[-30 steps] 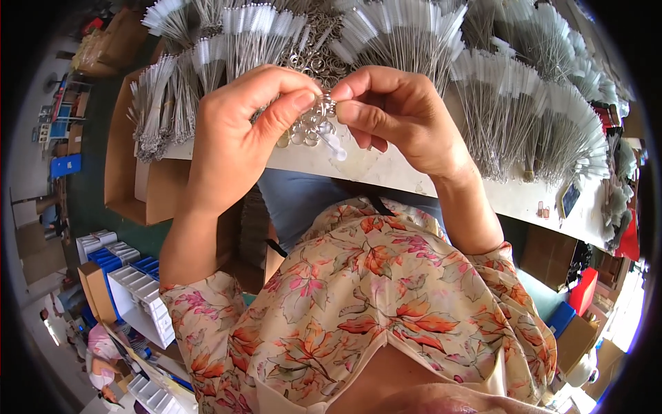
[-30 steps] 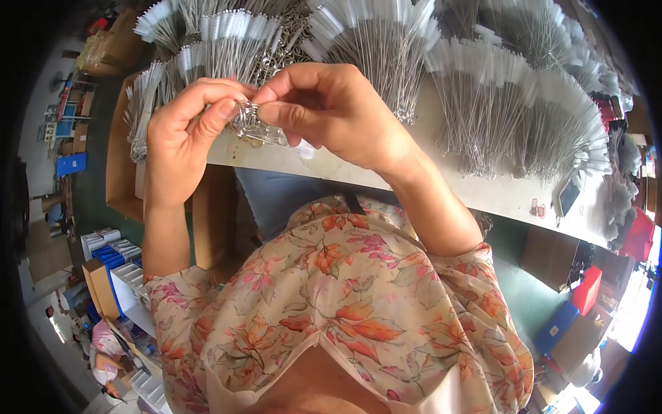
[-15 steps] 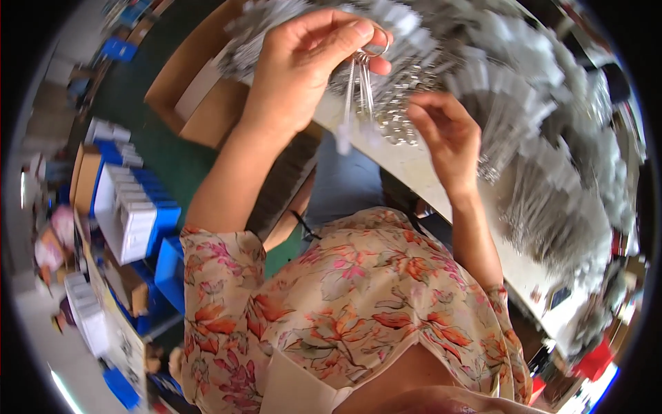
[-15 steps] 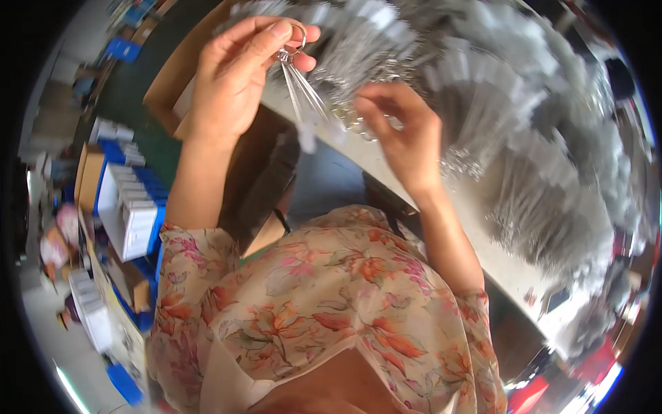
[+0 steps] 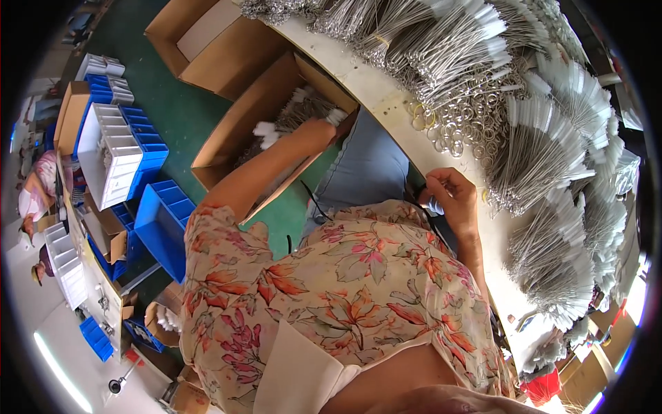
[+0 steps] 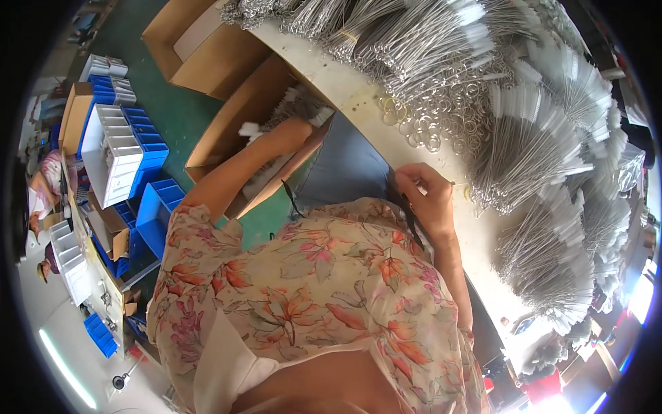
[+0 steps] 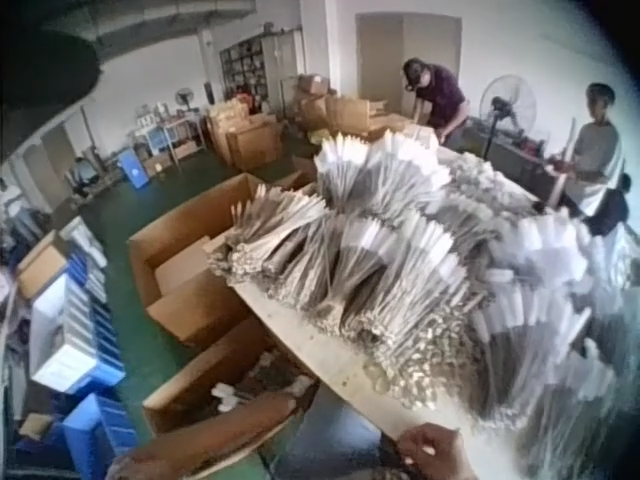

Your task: Attaching metal rings to white brush heads and packing the finished products into boxes.

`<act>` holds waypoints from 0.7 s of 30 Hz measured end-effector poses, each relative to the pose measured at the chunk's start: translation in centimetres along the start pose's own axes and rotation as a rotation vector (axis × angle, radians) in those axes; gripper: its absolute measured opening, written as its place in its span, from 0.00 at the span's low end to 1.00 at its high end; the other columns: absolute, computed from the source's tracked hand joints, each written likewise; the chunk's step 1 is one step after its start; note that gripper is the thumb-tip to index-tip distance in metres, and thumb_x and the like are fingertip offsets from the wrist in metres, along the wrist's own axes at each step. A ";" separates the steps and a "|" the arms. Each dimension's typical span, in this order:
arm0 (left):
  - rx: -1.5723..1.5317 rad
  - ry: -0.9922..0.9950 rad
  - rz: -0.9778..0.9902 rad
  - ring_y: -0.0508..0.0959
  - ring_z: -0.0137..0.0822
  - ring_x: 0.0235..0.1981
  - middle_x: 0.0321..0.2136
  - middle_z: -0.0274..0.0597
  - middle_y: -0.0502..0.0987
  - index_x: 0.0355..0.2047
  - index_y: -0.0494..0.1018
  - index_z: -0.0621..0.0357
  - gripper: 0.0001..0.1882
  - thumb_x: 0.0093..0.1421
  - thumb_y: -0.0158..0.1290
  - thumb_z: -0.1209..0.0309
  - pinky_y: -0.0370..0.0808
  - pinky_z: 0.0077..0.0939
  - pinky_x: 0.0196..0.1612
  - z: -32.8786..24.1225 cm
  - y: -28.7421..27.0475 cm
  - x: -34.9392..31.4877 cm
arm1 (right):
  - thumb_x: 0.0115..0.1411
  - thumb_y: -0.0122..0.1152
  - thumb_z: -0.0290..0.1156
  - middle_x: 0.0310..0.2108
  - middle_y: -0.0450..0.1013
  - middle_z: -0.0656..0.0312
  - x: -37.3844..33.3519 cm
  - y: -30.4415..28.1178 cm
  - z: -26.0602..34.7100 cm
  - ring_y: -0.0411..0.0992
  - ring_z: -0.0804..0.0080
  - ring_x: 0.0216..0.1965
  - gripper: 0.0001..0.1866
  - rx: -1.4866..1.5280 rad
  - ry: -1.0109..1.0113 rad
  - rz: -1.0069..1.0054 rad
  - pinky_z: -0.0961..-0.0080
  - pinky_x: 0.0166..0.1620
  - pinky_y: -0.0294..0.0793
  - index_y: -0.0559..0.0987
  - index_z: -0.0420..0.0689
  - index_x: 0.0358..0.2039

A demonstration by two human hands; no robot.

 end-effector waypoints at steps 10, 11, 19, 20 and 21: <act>0.029 -0.282 -0.218 0.75 0.52 0.33 0.32 0.51 0.75 0.28 0.73 0.59 0.07 0.53 0.47 0.70 0.73 0.39 0.35 10.4 12.5 5.2 | 0.54 0.59 0.24 0.24 0.74 0.66 -0.1 0.4 -0.8 0.70 0.84 0.26 0.05 0.088 0.064 -0.054 0.86 0.32 0.69 0.77 0.38 0.32; -0.032 -0.308 -0.217 0.76 0.49 0.33 0.32 0.49 0.76 0.29 0.74 0.60 0.08 0.53 0.48 0.70 0.73 0.37 0.35 10.1 13.4 3.8 | 0.54 0.59 0.24 0.24 0.74 0.66 0.0 0.4 -0.9 0.70 0.84 0.26 0.05 0.092 0.068 -0.052 0.86 0.32 0.69 0.77 0.38 0.32; -1.124 -0.733 -1.165 0.77 0.31 0.28 0.23 0.40 0.77 0.30 0.75 0.62 0.10 0.58 0.46 0.70 0.72 0.23 0.36 10.3 3.6 -6.9 | 0.53 0.59 0.24 0.22 0.73 0.65 1.3 -0.5 1.5 0.70 0.83 0.23 0.06 0.046 0.044 0.052 0.86 0.29 0.71 0.77 0.37 0.32; -0.580 -0.838 -1.090 0.76 0.30 0.28 0.25 0.40 0.77 0.32 0.74 0.61 0.10 0.59 0.46 0.69 0.72 0.22 0.37 7.6 -2.8 -5.2 | 0.53 0.59 0.24 0.22 0.73 0.65 1.2 -1.3 1.5 0.70 0.83 0.24 0.06 0.047 0.068 0.049 0.85 0.29 0.72 0.77 0.37 0.33; -0.856 -0.605 -1.370 0.75 0.29 0.29 0.28 0.39 0.77 0.34 0.73 0.62 0.10 0.60 0.45 0.69 0.71 0.22 0.37 8.6 -6.2 -5.5 | 0.54 0.59 0.25 0.24 0.74 0.64 1.0 -1.3 2.0 0.71 0.82 0.25 0.06 0.013 0.058 0.111 0.84 0.30 0.72 0.77 0.39 0.33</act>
Point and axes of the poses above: each hand's wrist, its own x-axis towards the middle knuckle, its own y-axis out of the palm, z = x × y, the point moved 1 cm from there along x, towards the middle knuckle
